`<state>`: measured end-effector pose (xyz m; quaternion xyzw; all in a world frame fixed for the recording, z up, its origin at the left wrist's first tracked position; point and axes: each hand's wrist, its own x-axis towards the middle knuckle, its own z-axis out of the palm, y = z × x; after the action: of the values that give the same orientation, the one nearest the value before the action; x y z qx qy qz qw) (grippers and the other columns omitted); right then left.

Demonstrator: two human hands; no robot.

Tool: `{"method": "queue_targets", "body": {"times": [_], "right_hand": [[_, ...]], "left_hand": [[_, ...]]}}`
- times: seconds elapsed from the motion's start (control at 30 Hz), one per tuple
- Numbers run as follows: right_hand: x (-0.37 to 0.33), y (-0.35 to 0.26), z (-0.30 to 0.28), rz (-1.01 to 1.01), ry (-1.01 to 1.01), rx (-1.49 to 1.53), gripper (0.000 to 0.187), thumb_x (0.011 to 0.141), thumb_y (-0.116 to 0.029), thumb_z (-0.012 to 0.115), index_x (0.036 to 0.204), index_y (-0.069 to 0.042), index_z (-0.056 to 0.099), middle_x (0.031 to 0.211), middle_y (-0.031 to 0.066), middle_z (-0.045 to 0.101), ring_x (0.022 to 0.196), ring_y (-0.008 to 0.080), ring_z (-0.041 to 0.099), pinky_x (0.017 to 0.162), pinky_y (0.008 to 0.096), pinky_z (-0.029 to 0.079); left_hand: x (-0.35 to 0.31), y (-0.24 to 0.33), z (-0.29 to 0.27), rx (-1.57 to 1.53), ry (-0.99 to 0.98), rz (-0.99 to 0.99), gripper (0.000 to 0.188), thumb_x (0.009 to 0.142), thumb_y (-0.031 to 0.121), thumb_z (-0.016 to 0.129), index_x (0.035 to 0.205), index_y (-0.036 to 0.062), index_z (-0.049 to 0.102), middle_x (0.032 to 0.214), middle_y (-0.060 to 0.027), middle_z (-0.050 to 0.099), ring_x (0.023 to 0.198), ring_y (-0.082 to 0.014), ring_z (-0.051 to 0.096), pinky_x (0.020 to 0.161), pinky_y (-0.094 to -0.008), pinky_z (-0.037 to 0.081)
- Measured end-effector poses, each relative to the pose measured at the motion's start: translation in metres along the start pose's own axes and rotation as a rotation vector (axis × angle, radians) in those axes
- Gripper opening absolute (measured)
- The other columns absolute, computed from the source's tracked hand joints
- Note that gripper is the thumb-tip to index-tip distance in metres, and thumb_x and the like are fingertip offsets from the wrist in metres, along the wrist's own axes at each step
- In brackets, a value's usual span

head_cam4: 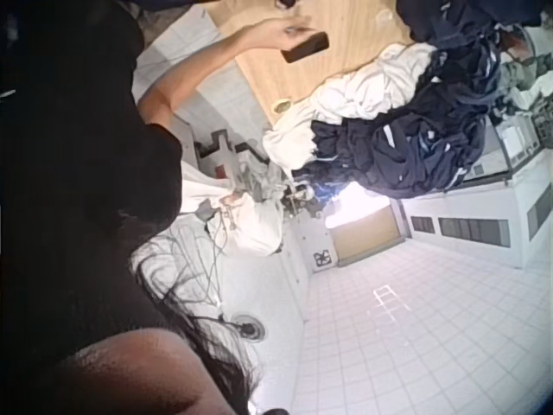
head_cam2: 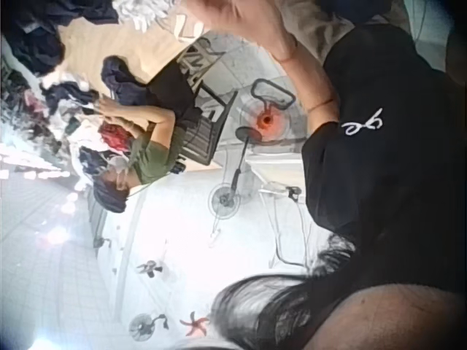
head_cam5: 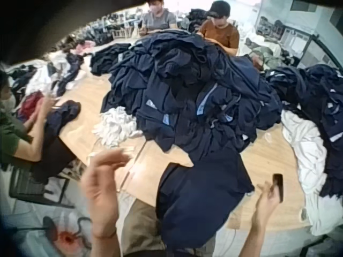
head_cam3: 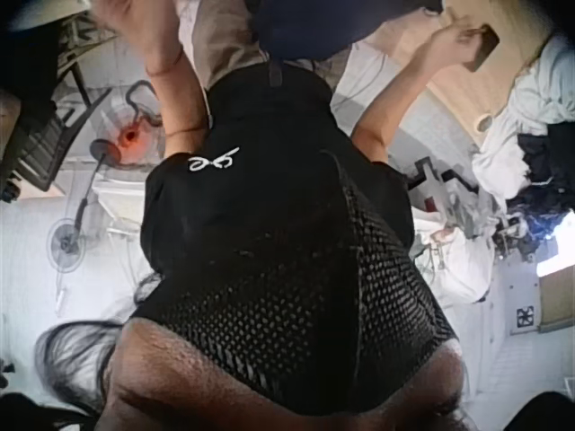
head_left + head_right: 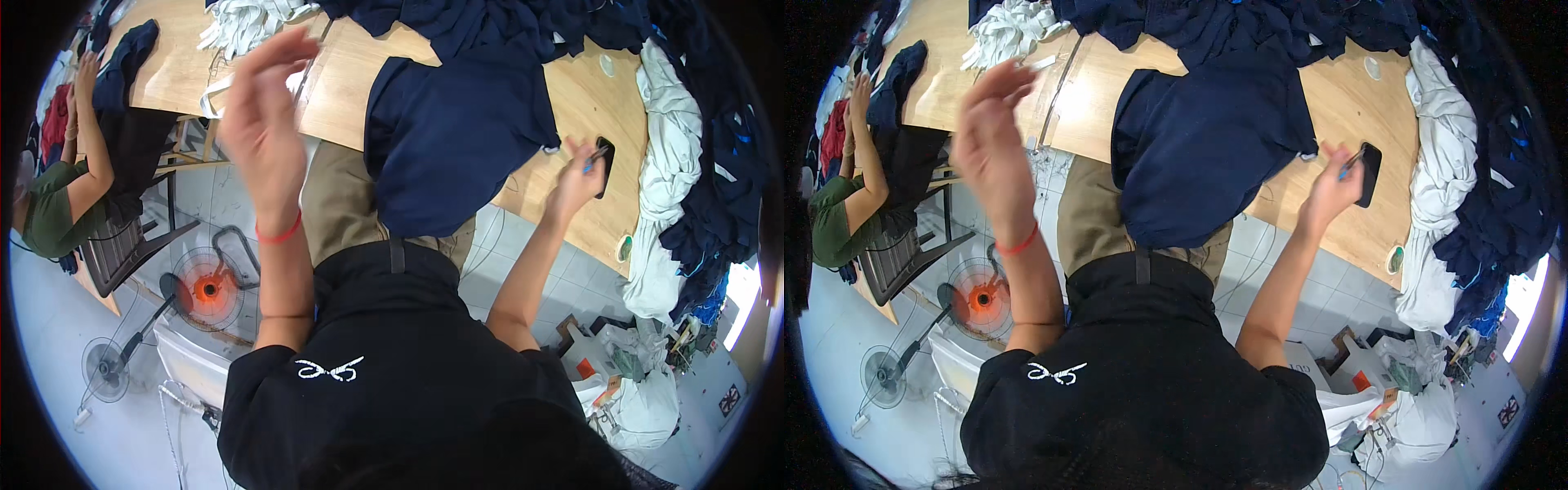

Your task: Trimming loose threads and inspecting dark blue athletic pants in a garment factory setting.

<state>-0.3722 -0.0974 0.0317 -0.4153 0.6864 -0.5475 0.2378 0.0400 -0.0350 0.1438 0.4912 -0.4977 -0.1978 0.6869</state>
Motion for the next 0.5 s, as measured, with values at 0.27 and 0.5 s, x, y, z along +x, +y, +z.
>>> {"method": "queue_targets", "body": {"times": [0.27,0.5], "right_hand": [[-0.052,0.053,0.024,0.048,0.172,-0.005,0.022,0.109,-0.013,0.058,0.123,0.004,0.065,0.088,0.0115,0.077,0.058,0.0106,0.059,0.047,0.025,0.044],[-0.049,0.047,0.034,0.006,0.086,0.048,0.023,0.108,-0.009,0.057,0.123,0.005,0.065,0.085,0.0115,0.075,0.057,0.0104,0.06,0.049,0.0261,0.052]], "left_hand": [[0.039,0.13,-0.017,-0.157,-0.112,0.435,0.101,0.093,0.091,0.033,0.163,0.0187,0.042,0.17,-0.0195,0.034,0.157,-0.0389,0.029,0.128,-0.0615,0.011],[-0.007,0.153,-0.049,-0.129,0.049,0.713,0.08,0.097,0.074,0.041,0.153,0.0165,0.05,0.168,-0.0163,0.038,0.156,-0.031,0.032,0.129,-0.0535,0.012]]}}
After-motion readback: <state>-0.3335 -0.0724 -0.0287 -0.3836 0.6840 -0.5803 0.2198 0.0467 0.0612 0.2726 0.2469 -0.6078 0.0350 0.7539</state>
